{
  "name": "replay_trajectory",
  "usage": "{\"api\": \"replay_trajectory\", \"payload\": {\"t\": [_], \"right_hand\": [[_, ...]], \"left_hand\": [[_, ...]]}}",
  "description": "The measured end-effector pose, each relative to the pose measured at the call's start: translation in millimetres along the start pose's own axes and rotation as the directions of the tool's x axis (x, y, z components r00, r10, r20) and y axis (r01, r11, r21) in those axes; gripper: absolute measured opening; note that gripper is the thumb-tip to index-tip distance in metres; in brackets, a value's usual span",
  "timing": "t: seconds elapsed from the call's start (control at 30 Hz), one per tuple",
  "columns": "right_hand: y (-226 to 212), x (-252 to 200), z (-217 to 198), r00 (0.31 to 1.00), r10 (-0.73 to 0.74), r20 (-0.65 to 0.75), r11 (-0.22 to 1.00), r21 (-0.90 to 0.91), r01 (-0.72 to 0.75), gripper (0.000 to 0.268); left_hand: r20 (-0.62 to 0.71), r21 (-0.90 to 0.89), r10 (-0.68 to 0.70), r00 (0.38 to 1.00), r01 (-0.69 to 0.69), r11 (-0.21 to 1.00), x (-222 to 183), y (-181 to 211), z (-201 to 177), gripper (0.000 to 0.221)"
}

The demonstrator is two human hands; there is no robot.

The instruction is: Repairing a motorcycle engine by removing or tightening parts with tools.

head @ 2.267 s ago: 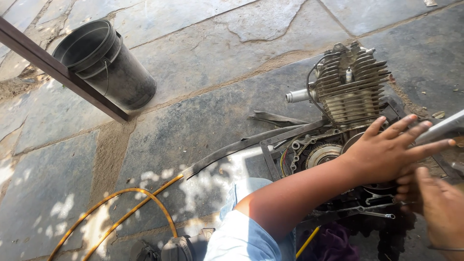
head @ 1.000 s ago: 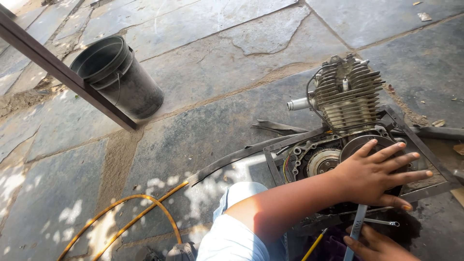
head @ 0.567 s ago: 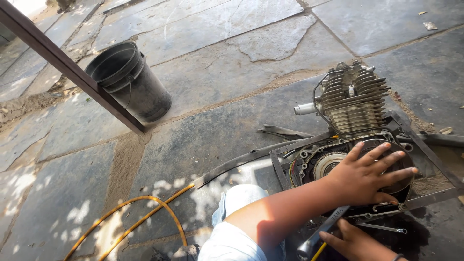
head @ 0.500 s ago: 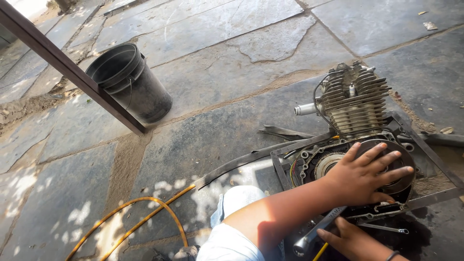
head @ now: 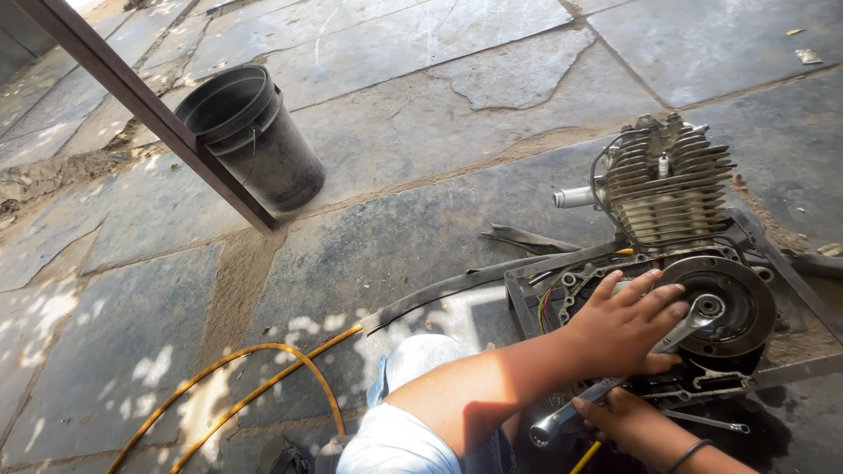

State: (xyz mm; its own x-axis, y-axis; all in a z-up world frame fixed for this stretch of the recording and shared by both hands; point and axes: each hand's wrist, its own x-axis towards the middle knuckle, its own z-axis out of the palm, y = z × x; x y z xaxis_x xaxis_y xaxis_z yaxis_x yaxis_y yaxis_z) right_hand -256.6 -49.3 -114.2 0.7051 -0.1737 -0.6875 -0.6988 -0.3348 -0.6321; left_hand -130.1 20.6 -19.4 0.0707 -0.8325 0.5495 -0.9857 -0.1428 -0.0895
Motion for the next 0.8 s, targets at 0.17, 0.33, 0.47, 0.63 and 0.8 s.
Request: {"api": "replay_trajectory", "payload": {"t": [0.17,0.33,0.47,0.63,0.8], "right_hand": [[-8,-17,3,0.996,0.082,-0.03,0.961,0.268,-0.071,0.052],[13,-9,6,0.987,0.161,-0.02,0.915,0.379,-0.142,0.048],[47,-14,4,0.996,0.071,0.051,0.838,0.539,-0.087,0.047],[37,-39,4,0.999,-0.037,-0.005,0.847,0.53,0.034,0.056],[173,47,20,0.795,-0.607,0.003,0.795,0.03,0.606,0.055]], "left_hand": [[0.001,-0.082,0.044,0.999,-0.043,0.996,7,1,-1,0.052],[0.008,-0.245,-0.007,1.0,0.009,0.969,3,-2,-10,0.049],[0.049,-0.412,0.03,0.998,-0.007,0.911,4,16,-17,0.042],[0.043,-0.445,0.054,0.998,-0.029,0.895,-6,32,-2,0.025],[0.011,-0.552,0.131,0.991,-0.103,0.827,-4,56,-40,0.023]]}}
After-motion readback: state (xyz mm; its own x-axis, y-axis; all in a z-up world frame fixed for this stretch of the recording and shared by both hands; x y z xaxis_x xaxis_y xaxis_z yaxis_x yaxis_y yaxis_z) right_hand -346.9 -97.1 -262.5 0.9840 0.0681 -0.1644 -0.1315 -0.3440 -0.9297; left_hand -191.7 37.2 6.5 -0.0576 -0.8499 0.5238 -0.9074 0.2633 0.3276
